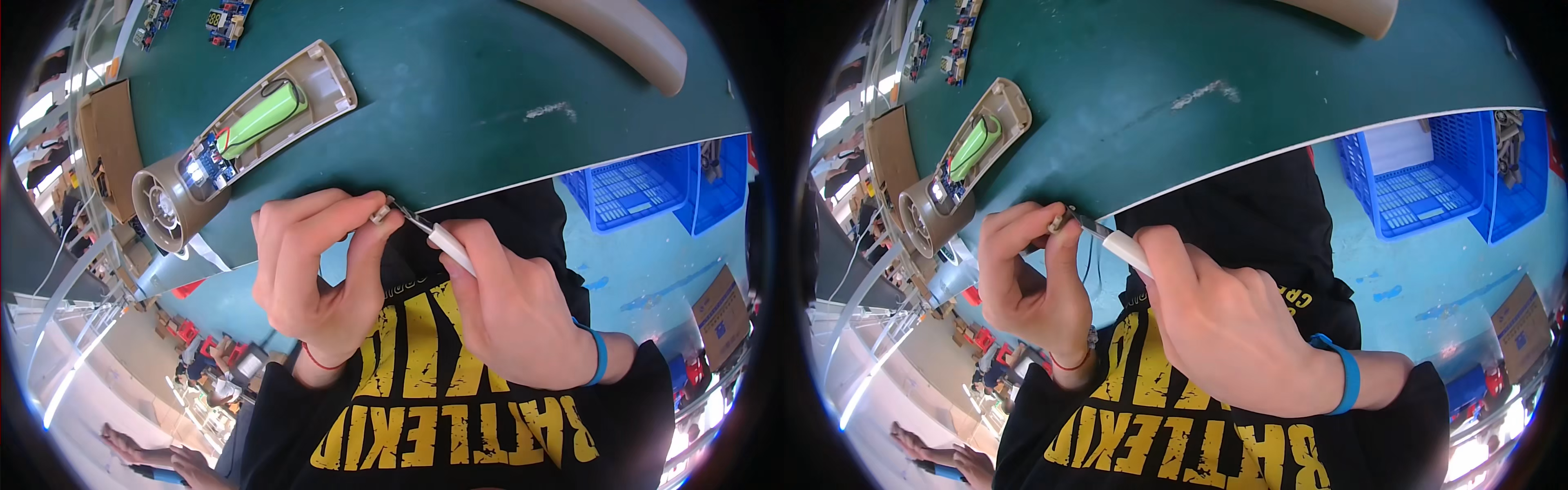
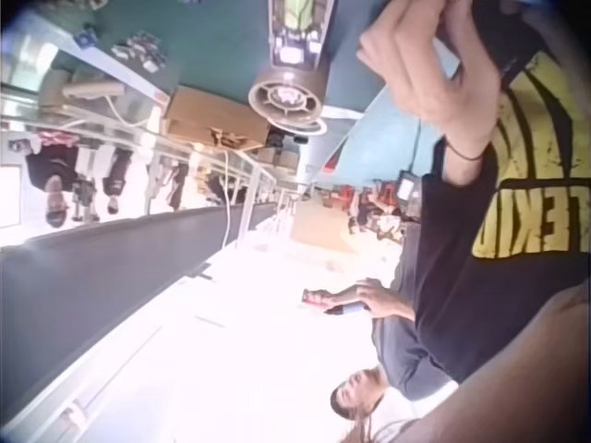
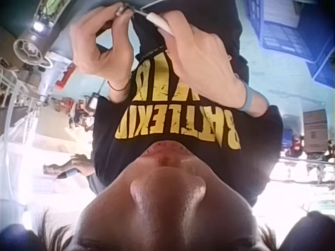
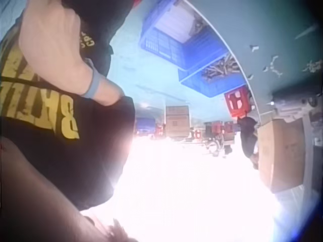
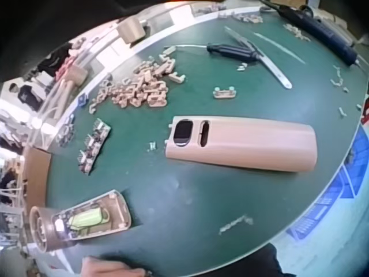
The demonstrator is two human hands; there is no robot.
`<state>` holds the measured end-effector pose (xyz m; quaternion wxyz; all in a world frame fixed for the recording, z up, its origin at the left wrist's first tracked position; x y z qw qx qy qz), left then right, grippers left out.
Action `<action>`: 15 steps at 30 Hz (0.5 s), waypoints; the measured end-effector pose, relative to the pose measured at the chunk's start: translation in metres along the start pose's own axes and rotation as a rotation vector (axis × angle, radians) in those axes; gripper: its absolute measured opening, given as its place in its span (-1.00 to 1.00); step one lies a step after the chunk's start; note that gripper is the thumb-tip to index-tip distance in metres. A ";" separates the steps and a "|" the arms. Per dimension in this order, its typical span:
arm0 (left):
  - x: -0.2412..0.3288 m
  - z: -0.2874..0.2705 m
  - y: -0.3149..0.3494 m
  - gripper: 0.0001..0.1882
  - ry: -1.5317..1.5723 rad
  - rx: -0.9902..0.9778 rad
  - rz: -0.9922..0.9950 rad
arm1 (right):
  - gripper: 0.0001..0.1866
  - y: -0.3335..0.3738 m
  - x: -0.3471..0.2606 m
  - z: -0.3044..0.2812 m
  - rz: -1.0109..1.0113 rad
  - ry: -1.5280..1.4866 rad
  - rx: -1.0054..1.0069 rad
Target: Assembling components of a handheld portable fan, including installing the PCB, battery, and casing using an electric screwdriver.
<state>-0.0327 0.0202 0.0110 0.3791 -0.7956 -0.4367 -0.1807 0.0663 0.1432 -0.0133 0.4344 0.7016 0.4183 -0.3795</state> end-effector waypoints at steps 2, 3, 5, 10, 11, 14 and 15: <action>0.001 0.001 0.000 -0.69 0.011 -0.007 -0.008 | -0.69 0.001 0.000 -0.001 0.007 -0.013 0.016; 0.000 0.001 0.000 -0.69 0.006 -0.003 -0.008 | -0.69 0.001 0.001 -0.001 0.002 -0.014 0.013; -0.001 0.002 0.002 -0.69 0.006 0.013 -0.006 | -0.70 -0.001 0.004 0.000 -0.014 -0.009 0.009; -0.001 0.001 0.001 -0.70 -0.005 0.014 0.004 | -0.71 -0.002 0.002 0.001 -0.010 -0.006 -0.002; -0.002 0.000 0.001 -0.70 -0.001 0.020 0.016 | -0.72 -0.002 0.002 0.002 -0.013 0.001 -0.008; 0.001 0.004 -0.002 -0.69 0.013 0.010 0.020 | -0.72 0.000 0.001 -0.003 -0.011 0.003 0.022; 0.001 0.003 -0.001 -0.69 0.007 0.013 0.019 | -0.72 -0.001 0.001 -0.002 -0.014 0.000 0.017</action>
Point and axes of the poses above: each hand's wrist, its own y-axis away from the middle knuckle, its own z-axis out of the palm, x = y × z, the point moved 4 cm from there along -y, towards the middle knuckle, and after that the axes turned 14 degrees about x, right-handed, at the moved point
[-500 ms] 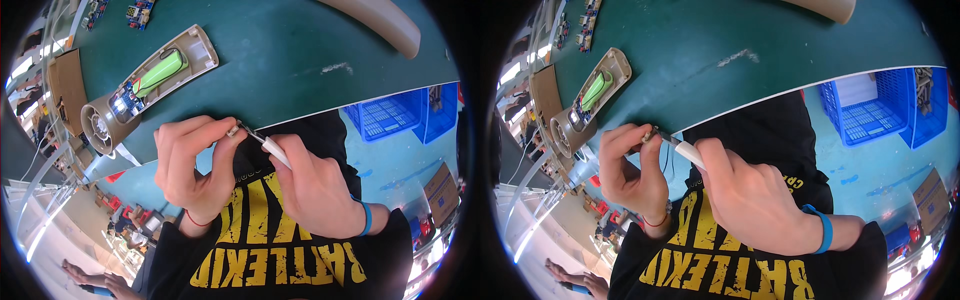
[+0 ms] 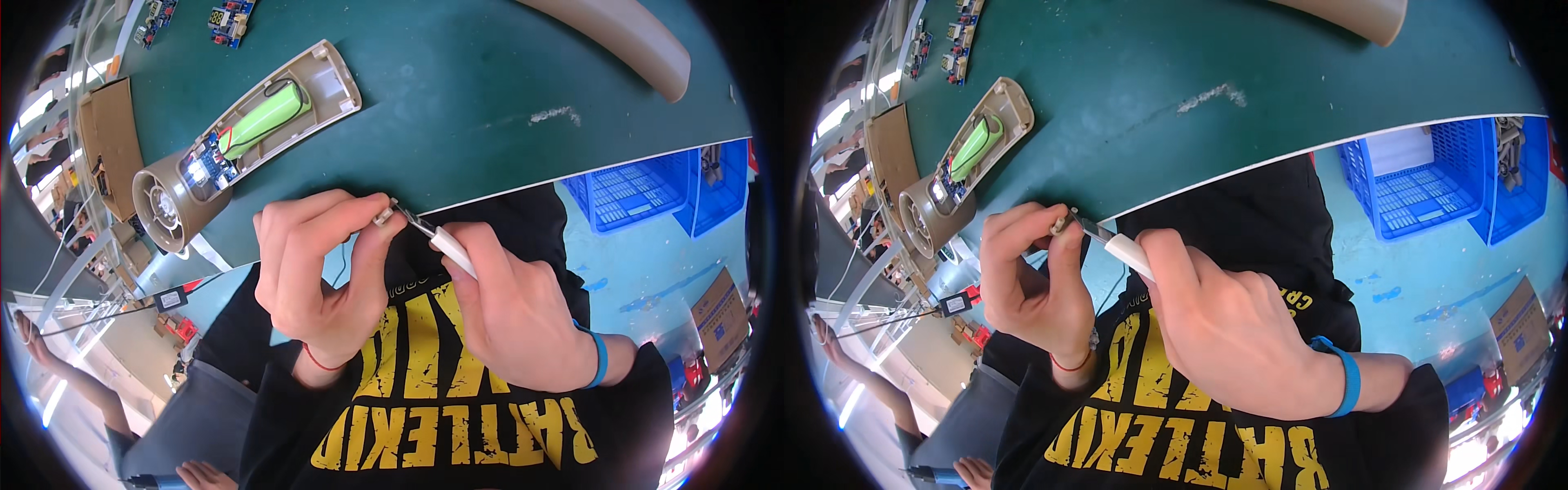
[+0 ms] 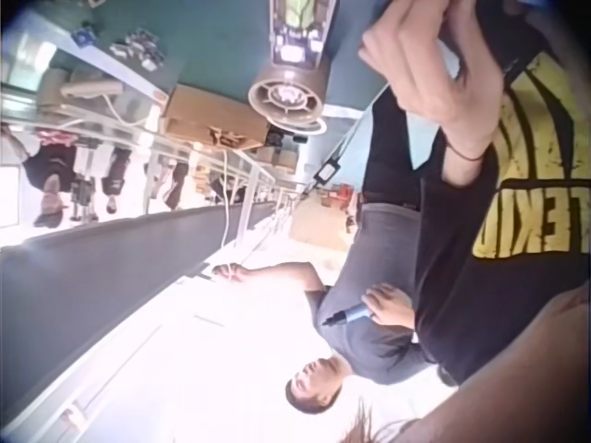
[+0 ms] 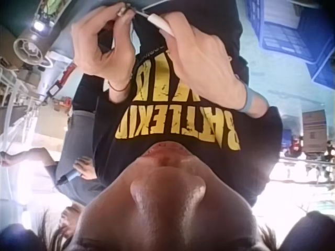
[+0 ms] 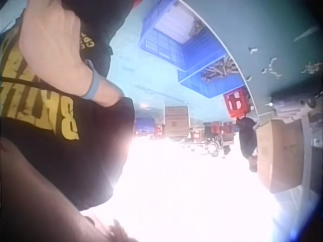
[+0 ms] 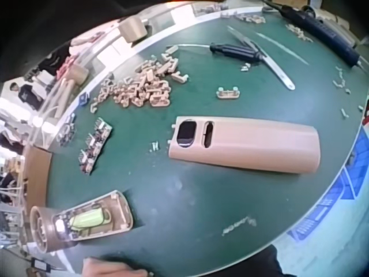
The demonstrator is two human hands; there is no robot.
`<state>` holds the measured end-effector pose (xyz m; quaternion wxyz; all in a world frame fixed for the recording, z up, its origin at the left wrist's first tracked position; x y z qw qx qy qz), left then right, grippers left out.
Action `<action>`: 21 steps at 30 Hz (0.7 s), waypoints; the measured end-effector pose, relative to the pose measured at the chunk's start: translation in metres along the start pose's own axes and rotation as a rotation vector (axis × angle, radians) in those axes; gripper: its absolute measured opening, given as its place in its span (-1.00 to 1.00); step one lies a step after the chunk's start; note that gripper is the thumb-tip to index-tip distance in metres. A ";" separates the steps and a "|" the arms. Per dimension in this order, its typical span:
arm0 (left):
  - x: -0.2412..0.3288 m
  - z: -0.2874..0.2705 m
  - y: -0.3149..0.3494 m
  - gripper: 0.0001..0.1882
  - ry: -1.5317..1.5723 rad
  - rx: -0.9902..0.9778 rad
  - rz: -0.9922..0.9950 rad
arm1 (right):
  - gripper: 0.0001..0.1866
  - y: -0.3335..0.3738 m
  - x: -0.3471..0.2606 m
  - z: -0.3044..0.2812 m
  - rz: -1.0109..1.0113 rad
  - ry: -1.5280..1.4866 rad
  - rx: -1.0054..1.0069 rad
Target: Assembling components of a handheld portable fan, including installing the PCB, battery, and casing using an electric screwdriver.
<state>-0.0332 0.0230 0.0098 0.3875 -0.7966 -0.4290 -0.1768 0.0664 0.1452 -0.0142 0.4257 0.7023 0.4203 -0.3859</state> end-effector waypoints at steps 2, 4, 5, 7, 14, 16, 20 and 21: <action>-0.001 -0.002 0.001 -0.69 -0.006 0.005 -0.003 | -0.73 -0.001 0.000 0.001 -0.002 -0.017 -0.003; -0.001 -0.001 0.002 -0.69 0.006 0.004 -0.008 | -0.73 0.000 0.001 0.000 0.001 -0.012 0.004; -0.001 0.000 0.002 -0.69 0.015 0.003 -0.012 | -0.73 0.001 0.001 0.000 0.002 -0.011 0.010; -0.002 0.000 0.003 -0.68 0.009 0.005 -0.009 | -0.73 0.000 0.001 0.001 -0.001 -0.013 0.006; 0.001 -0.001 0.000 -0.68 0.007 -0.008 -0.009 | -0.72 0.000 0.000 -0.001 0.012 -0.009 -0.007; 0.000 -0.001 0.000 -0.68 0.008 -0.006 -0.007 | -0.71 -0.001 0.000 -0.001 0.008 -0.009 -0.011; -0.003 0.000 0.005 -0.69 0.008 0.002 0.003 | -0.69 0.000 0.005 0.002 -0.006 -0.001 -0.031; -0.003 0.000 0.004 -0.69 0.009 0.001 0.003 | -0.69 0.000 0.004 0.001 -0.004 0.000 -0.030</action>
Point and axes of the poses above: each hand's wrist, its own y-axis away from the middle knuckle, its own z-axis out of the palm, x = y × z, the point moved 4 cm from there along -y, towards the middle knuckle, and after that the axes turned 14 degrees about x, right-handed, at the moved point
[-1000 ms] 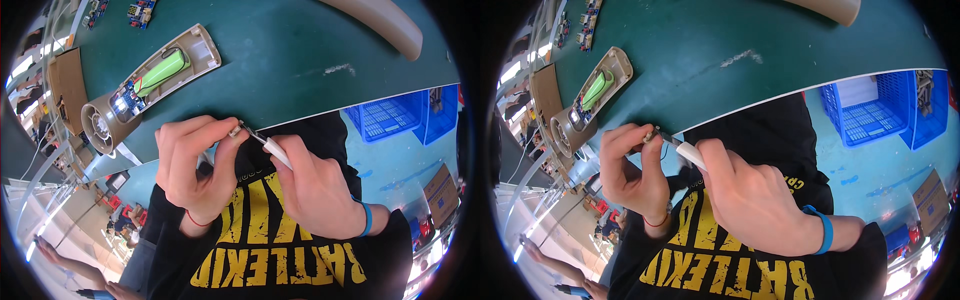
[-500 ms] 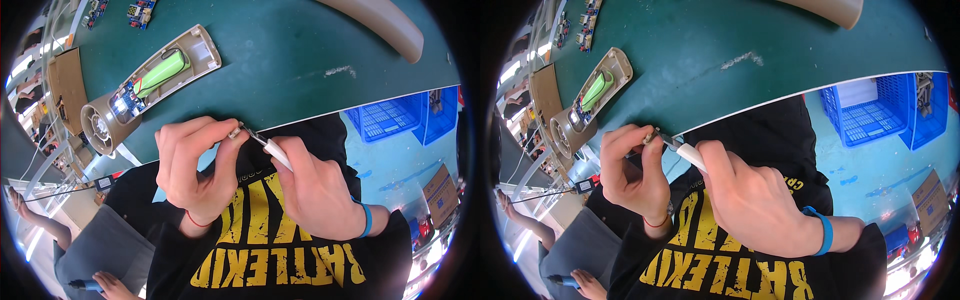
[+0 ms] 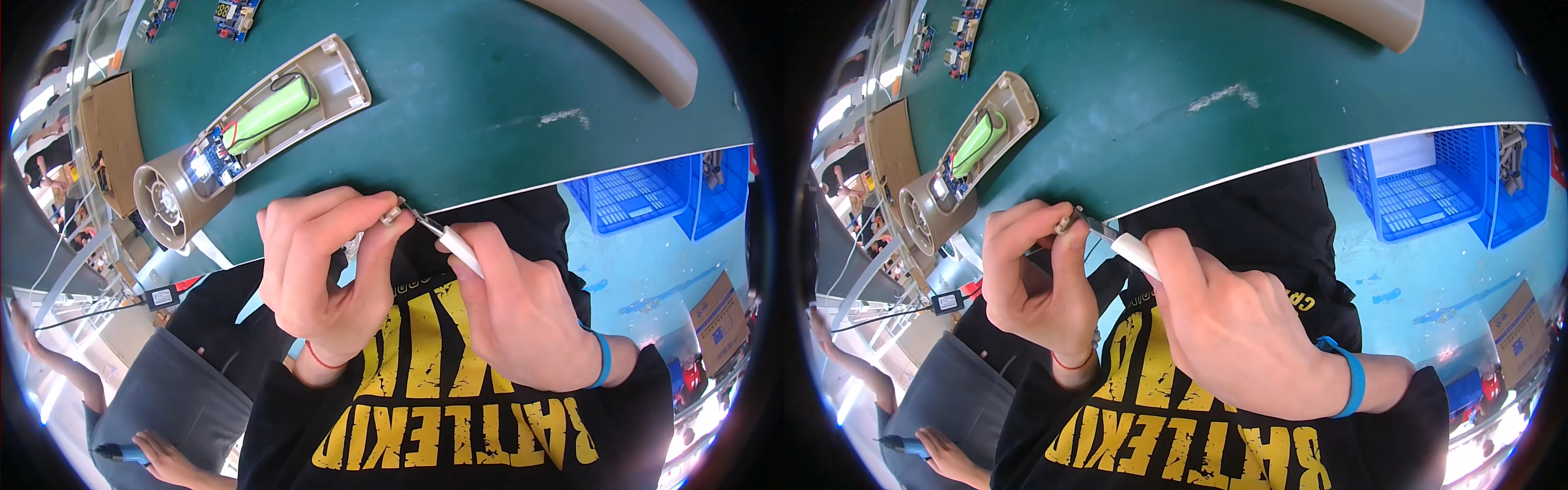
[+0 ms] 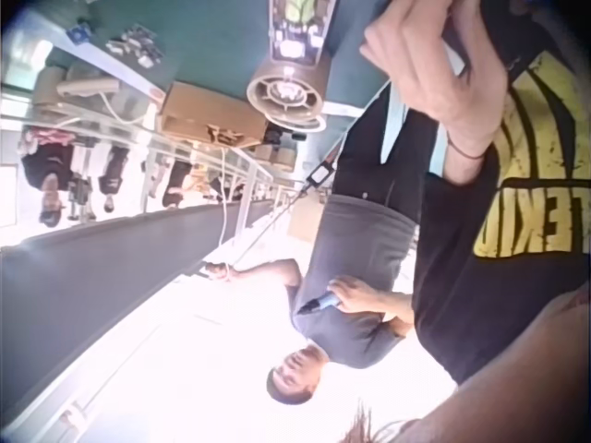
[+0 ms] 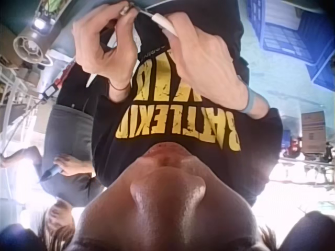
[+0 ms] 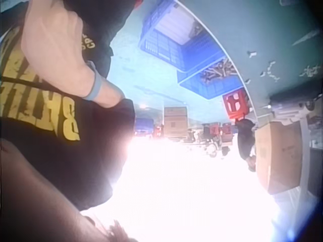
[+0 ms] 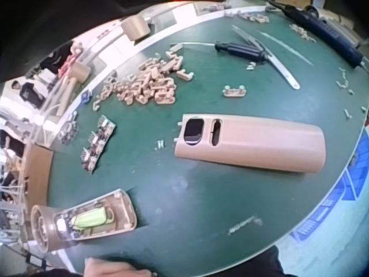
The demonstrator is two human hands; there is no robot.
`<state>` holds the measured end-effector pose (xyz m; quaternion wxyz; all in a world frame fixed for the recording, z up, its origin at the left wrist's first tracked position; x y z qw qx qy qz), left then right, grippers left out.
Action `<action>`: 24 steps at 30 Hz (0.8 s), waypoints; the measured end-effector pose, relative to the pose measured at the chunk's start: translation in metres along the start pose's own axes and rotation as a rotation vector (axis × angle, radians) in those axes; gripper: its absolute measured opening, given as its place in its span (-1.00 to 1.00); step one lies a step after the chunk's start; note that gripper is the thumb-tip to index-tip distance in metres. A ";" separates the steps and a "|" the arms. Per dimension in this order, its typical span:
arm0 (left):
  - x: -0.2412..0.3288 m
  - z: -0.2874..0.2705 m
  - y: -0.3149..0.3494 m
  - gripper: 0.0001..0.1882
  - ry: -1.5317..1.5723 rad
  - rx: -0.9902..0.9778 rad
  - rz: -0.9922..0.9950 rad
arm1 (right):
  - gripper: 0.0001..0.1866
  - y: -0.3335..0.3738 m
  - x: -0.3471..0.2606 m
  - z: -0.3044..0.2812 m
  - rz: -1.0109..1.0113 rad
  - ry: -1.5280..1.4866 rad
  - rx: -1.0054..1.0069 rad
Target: Assembling components of a handheld portable fan, including installing the PCB, battery, and casing using an electric screwdriver.
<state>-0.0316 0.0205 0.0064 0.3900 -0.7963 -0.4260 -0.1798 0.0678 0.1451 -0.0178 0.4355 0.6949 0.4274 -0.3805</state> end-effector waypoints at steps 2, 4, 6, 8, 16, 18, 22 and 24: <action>0.001 0.000 -0.002 -0.69 0.011 -0.003 0.008 | -0.70 0.000 -0.002 -0.003 0.008 -0.019 0.010; 0.001 0.000 -0.001 -0.69 0.012 0.001 -0.001 | -0.70 0.000 -0.002 -0.002 0.010 -0.015 0.009; 0.001 0.000 -0.001 -0.69 0.012 0.004 -0.008 | -0.71 0.000 -0.003 -0.003 0.013 -0.012 0.008; 0.001 -0.001 -0.002 -0.68 0.013 0.007 -0.011 | -0.72 -0.001 -0.006 -0.004 0.041 -0.023 -0.017; 0.000 0.000 -0.002 -0.68 -0.002 -0.007 -0.005 | -0.72 -0.001 -0.004 -0.004 0.026 -0.030 -0.010; 0.001 0.000 -0.003 -0.68 -0.001 -0.006 -0.005 | -0.72 -0.001 -0.004 -0.004 0.025 -0.032 -0.005; 0.001 0.000 -0.003 -0.68 -0.009 -0.005 0.001 | -0.73 -0.002 -0.005 -0.004 0.029 -0.026 0.001; 0.001 0.000 -0.003 -0.68 -0.011 -0.006 0.007 | -0.73 -0.002 -0.005 -0.004 0.034 -0.026 -0.001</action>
Point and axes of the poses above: each hand's wrist, its own y-axis away from the middle knuckle, its own z-axis out of the palm, x = y × z, the point moved 4 cm from there along -y, towards the middle knuckle, and after that the axes turned 14 degrees about x, right-handed, at the moved point
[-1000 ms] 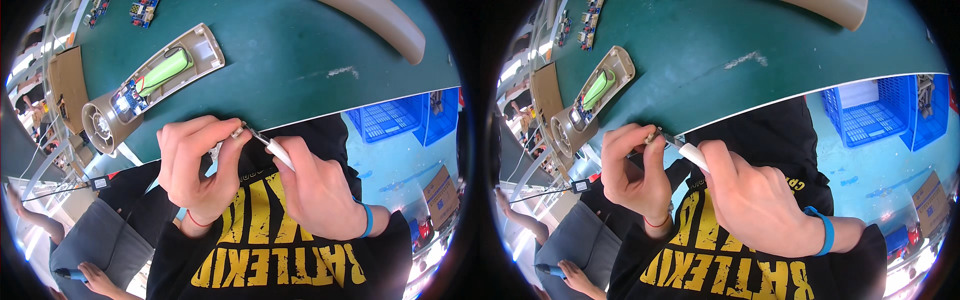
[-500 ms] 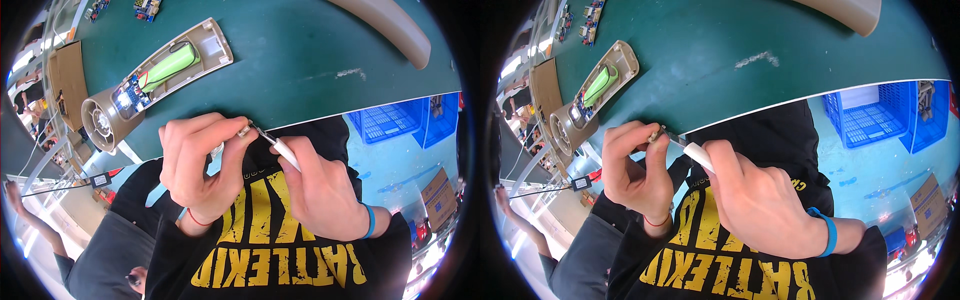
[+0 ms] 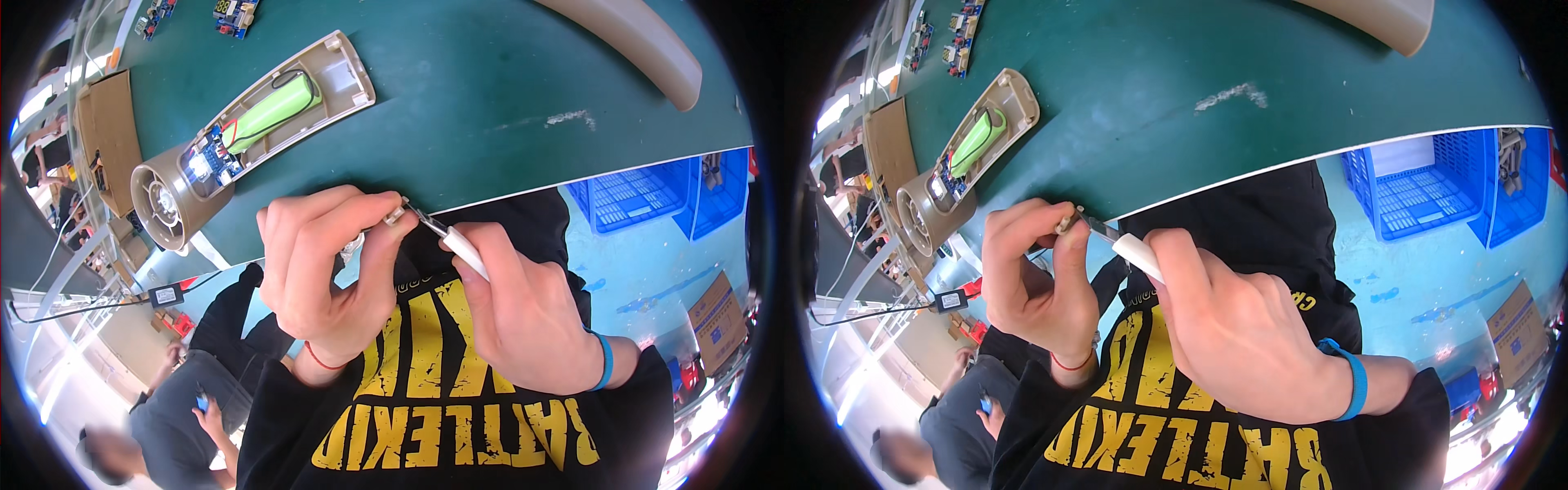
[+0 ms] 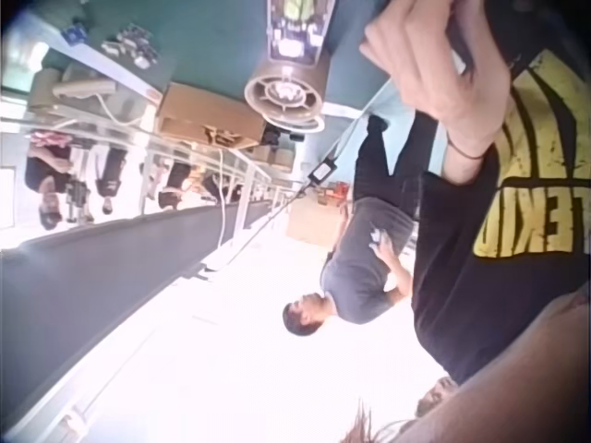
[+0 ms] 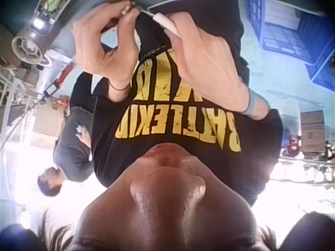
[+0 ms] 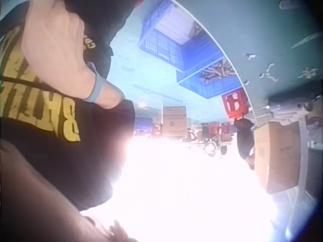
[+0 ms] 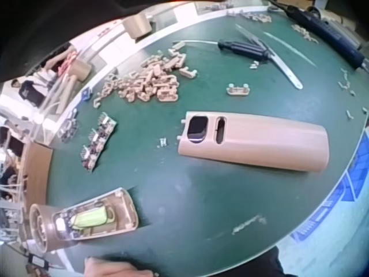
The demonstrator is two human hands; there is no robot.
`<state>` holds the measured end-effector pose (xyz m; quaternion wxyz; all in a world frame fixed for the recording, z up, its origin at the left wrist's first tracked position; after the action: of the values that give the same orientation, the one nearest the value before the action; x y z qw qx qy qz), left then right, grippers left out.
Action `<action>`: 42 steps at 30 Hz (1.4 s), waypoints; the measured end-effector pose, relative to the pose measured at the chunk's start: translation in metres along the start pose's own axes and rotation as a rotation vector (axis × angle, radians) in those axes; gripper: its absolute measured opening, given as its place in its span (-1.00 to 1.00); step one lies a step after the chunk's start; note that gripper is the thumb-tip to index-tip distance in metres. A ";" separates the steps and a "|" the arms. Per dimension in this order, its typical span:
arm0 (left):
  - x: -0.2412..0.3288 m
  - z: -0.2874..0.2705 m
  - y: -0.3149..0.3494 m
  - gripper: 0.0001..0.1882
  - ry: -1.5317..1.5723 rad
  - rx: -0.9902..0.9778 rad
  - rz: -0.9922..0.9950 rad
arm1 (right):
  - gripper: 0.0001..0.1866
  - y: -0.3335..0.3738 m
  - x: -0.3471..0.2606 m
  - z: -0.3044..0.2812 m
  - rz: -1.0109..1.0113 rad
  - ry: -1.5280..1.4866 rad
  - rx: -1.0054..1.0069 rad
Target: Assembling components of a handheld portable fan, including installing the PCB, battery, and casing using an electric screwdriver.
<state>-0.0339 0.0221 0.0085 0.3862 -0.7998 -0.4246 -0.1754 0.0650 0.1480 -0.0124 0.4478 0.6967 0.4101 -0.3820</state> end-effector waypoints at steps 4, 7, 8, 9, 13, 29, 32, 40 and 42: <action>0.000 0.000 0.000 -0.68 -0.002 -0.001 0.003 | -0.73 0.000 -0.001 0.000 -0.011 0.028 -0.002; 0.000 -0.001 0.000 -0.67 -0.004 -0.004 0.002 | -0.73 0.000 -0.002 -0.001 -0.016 0.042 -0.009; 0.000 -0.001 -0.001 -0.67 -0.005 -0.007 0.001 | -0.73 0.000 -0.002 -0.001 -0.016 0.050 -0.016; 0.000 -0.001 0.000 -0.67 -0.005 -0.007 0.000 | -0.73 0.000 -0.002 -0.001 -0.017 0.051 -0.017; 0.000 -0.001 0.001 -0.68 -0.002 -0.001 -0.001 | -0.73 0.000 -0.001 0.000 0.003 0.017 -0.029; -0.004 0.002 0.005 -0.69 0.069 0.088 0.018 | -0.84 -0.004 -0.011 -0.006 0.071 0.209 -0.133; -0.009 0.001 0.005 -0.70 0.114 0.095 0.001 | -0.85 -0.004 -0.017 -0.003 0.053 0.304 -0.103; -0.014 -0.012 0.006 -0.70 0.256 0.082 -0.238 | -0.89 -0.003 -0.016 -0.013 0.097 -0.136 0.017; -0.015 -0.016 0.006 -0.71 0.298 0.103 -0.274 | -0.77 -0.002 -0.019 -0.019 0.017 -0.139 0.131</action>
<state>-0.0367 -0.0004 0.0064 0.4574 -0.6790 -0.4763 -0.3207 0.0592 0.1618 0.0097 0.4318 0.6996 0.3464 -0.4518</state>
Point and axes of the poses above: each hand's wrist, its own y-axis away from the middle knuckle, its own z-axis out of the palm, x = y × z, the point moved 4 cm from there along -y, towards the middle knuckle, and after that the axes turned 14 degrees about x, right-handed, at the moved point
